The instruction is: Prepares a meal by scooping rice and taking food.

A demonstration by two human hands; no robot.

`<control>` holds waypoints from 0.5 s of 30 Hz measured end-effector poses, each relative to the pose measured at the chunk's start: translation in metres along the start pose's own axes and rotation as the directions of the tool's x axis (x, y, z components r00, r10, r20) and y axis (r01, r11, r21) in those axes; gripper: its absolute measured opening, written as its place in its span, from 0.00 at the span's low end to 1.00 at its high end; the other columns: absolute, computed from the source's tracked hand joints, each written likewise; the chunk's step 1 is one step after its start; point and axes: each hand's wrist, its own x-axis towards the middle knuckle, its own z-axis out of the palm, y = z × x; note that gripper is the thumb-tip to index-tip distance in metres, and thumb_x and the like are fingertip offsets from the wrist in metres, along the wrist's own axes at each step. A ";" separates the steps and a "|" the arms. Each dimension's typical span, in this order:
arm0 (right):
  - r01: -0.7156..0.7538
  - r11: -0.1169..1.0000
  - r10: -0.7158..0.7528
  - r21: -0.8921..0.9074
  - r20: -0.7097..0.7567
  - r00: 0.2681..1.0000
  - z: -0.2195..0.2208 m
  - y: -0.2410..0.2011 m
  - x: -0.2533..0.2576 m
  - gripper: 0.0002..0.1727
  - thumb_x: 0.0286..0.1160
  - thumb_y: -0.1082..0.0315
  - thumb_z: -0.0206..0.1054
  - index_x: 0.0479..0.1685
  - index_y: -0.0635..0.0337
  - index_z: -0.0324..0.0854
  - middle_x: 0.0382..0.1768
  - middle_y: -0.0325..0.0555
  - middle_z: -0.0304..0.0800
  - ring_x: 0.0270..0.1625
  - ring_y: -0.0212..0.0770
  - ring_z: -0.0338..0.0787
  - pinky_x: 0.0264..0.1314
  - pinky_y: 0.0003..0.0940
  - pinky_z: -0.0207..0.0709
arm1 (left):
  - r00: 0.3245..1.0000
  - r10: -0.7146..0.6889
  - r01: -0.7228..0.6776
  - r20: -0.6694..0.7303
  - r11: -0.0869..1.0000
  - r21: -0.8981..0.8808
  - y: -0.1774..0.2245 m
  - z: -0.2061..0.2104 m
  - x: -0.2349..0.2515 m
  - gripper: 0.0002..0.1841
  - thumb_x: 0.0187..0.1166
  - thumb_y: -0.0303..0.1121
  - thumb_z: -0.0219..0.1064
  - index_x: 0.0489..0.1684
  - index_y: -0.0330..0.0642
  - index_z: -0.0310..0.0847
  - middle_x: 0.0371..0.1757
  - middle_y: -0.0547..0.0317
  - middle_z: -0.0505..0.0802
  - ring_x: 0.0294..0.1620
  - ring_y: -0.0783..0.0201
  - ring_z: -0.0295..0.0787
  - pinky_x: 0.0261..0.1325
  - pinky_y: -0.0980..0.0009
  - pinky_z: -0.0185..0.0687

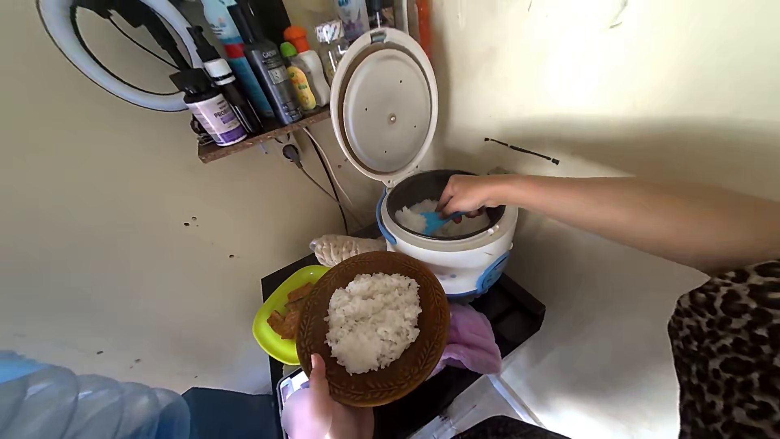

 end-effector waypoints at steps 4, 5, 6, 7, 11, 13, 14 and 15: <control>0.041 0.996 -0.035 0.078 -0.075 0.997 -0.022 0.004 -0.020 0.13 0.87 0.63 0.66 0.54 0.60 0.92 0.26 0.42 0.88 0.15 0.28 0.67 0.19 0.26 0.62 | 0.999 0.032 -0.031 0.017 0.999 -0.028 0.004 0.004 -0.003 0.22 0.92 0.41 0.32 0.59 0.50 0.76 0.47 0.67 0.96 0.52 0.72 0.94 0.55 0.67 0.93; 0.055 0.995 -0.045 0.084 -0.111 0.993 -0.029 0.002 -0.030 0.13 0.87 0.63 0.65 0.56 0.60 0.91 0.26 0.42 0.87 0.16 0.28 0.67 0.20 0.26 0.62 | 0.999 0.037 -0.036 0.024 0.999 -0.040 0.007 0.007 -0.004 0.22 0.92 0.41 0.32 0.59 0.50 0.76 0.47 0.67 0.96 0.52 0.71 0.95 0.54 0.66 0.94; 0.080 0.993 -0.066 0.088 -0.157 0.985 -0.035 -0.001 -0.042 0.13 0.88 0.64 0.65 0.58 0.60 0.90 0.26 0.42 0.87 0.17 0.28 0.68 0.21 0.26 0.63 | 0.998 0.042 -0.040 0.038 0.998 -0.048 0.009 0.012 -0.005 0.22 0.92 0.41 0.32 0.60 0.49 0.76 0.47 0.66 0.96 0.52 0.71 0.95 0.54 0.66 0.94; 0.119 0.989 -0.099 0.083 -0.209 0.973 -0.039 -0.005 -0.055 0.13 0.87 0.65 0.65 0.60 0.60 0.90 0.26 0.43 0.87 0.17 0.29 0.70 0.20 0.26 0.65 | 0.997 0.050 -0.047 0.061 0.998 -0.049 0.012 0.016 -0.005 0.22 0.92 0.40 0.32 0.60 0.49 0.75 0.48 0.66 0.96 0.53 0.71 0.94 0.55 0.67 0.94; 0.309 0.940 -0.342 -0.147 -0.357 0.869 -0.025 -0.033 -0.120 0.14 0.85 0.66 0.68 0.63 0.58 0.89 0.35 0.48 0.92 0.26 0.37 0.85 0.30 0.38 0.82 | 0.994 0.039 -0.033 0.101 0.998 -0.062 0.013 0.032 -0.007 0.22 0.93 0.40 0.32 0.65 0.44 0.71 0.51 0.61 0.94 0.54 0.68 0.93 0.57 0.64 0.92; 0.382 0.854 -0.509 -0.353 -0.414 0.755 0.003 -0.040 -0.144 0.14 0.83 0.67 0.67 0.64 0.53 0.89 0.42 0.50 0.95 0.39 0.47 0.92 0.43 0.54 0.84 | 0.993 0.000 0.007 0.116 0.998 -0.060 0.012 0.039 -0.010 0.22 0.92 0.41 0.32 0.66 0.45 0.72 0.51 0.61 0.94 0.55 0.68 0.93 0.58 0.64 0.92; 0.389 0.797 -0.586 -0.462 -0.433 0.685 0.018 -0.040 -0.151 0.16 0.83 0.66 0.67 0.65 0.51 0.89 0.45 0.53 0.95 0.42 0.54 0.94 0.44 0.61 0.85 | 0.992 -0.015 0.024 0.125 0.997 -0.067 0.011 0.041 -0.011 0.22 0.92 0.41 0.32 0.66 0.45 0.72 0.52 0.61 0.94 0.56 0.68 0.93 0.59 0.63 0.91; 0.390 0.730 -0.662 -0.561 -0.442 0.605 0.030 -0.038 -0.157 0.17 0.83 0.67 0.65 0.66 0.53 0.89 0.44 0.56 0.92 0.40 0.59 0.92 0.37 0.62 0.82 | 0.991 -0.031 0.041 0.132 0.996 -0.079 0.009 0.041 -0.013 0.23 0.92 0.41 0.32 0.67 0.45 0.71 0.53 0.60 0.93 0.57 0.67 0.92 0.59 0.62 0.91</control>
